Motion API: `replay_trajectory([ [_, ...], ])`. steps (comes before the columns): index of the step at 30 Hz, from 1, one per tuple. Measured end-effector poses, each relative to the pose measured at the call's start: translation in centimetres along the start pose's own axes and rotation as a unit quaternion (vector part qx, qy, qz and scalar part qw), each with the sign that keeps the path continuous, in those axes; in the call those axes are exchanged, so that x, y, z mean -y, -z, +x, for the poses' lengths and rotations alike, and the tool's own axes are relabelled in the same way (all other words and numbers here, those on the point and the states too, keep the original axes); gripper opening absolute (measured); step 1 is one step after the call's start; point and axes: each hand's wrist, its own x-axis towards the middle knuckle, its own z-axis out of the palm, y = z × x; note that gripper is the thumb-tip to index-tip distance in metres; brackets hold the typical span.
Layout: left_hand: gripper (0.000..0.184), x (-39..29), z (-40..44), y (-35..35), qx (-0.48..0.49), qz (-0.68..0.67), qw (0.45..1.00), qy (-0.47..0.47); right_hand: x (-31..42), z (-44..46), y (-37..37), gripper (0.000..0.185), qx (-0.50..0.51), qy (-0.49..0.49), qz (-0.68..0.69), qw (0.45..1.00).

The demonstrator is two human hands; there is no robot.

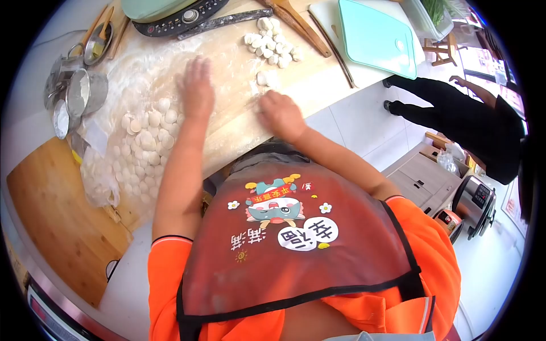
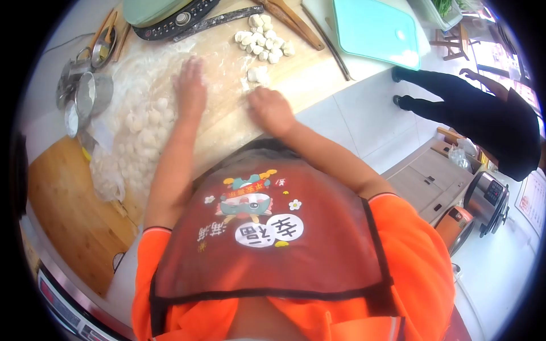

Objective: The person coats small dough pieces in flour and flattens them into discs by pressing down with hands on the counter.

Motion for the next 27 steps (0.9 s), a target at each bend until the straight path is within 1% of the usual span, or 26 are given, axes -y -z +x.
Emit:
replay_trajectory([
  [1,0.053,1.1,-0.2,0.6,0.001,-0.057,0.998,0.034,1.6,0.4,-0.7,0.025,-0.006,0.032,0.018,0.999],
  [3,0.059,0.6,-0.4,2.1,-0.005,-0.131,0.987,0.093,3.9,1.8,-1.9,0.026,0.043,0.03,0.007,0.999],
  [6,0.069,-3.8,-2.3,1.2,-0.041,-0.257,0.964,0.057,4.3,2.6,0.2,0.023,0.041,0.006,0.069,0.997],
  [7,0.072,-5.5,-3.1,0.8,-0.03,-0.213,0.975,0.057,3.0,2.4,0.5,0.025,0.009,-0.014,0.06,0.998],
  [9,0.077,-8.2,-4.5,0.2,-0.005,-0.122,0.991,0.063,-1.8,2.0,1.2,0.03,-0.048,-0.053,0.045,0.996],
  [11,0.078,-8.8,-4.9,0.5,0.002,-0.078,0.996,0.038,-4.3,3.2,4.4,0.039,-0.054,-0.119,-0.019,0.991],
  [14,0.078,-9.1,-3.5,1.7,0.005,-0.055,0.998,0.023,-7.1,4.9,5.9,0.032,-0.053,-0.064,-0.092,0.992],
  [17,0.076,-9.1,-2.4,1.4,-0.006,-0.051,0.999,0.008,-8.6,6.2,6.1,0.026,-0.034,0.027,-0.101,0.994],
  [19,0.073,-9.0,-2.0,1.7,-0.008,-0.05,0.999,0.011,-9.2,6.4,6.3,0.021,-0.009,0.022,-0.139,0.99],
  [20,0.07,-8.6,-1.8,1.4,-0.011,-0.025,1.0,0.0,-9.3,6.5,6.4,0.018,0.001,0.022,-0.158,0.987],
  [22,0.066,-6.8,-1.2,-0.1,-0.015,0.023,0.999,-0.018,-9.6,6.2,6.3,0.017,-0.034,0.035,-0.157,0.986],
  [23,0.063,-5.0,-0.9,-0.1,-0.018,0.044,0.999,0.019,-9.4,5.7,6.2,0.016,-0.044,0.039,-0.154,0.986],
  [25,0.059,-1.5,-1.0,0.9,-0.015,0.087,0.992,0.095,-7.8,4.3,6.2,0.018,0.007,-0.022,-0.12,0.992],
  [26,0.056,-1.2,-1.2,2.3,-0.034,0.059,0.993,0.101,-6.9,3.8,6.0,0.019,0.03,-0.051,-0.103,0.993],
  [27,0.052,-1.0,-1.4,3.9,-0.055,0.032,0.992,0.105,-6.2,3.4,5.5,0.021,0.018,-0.087,-0.044,0.995],
])
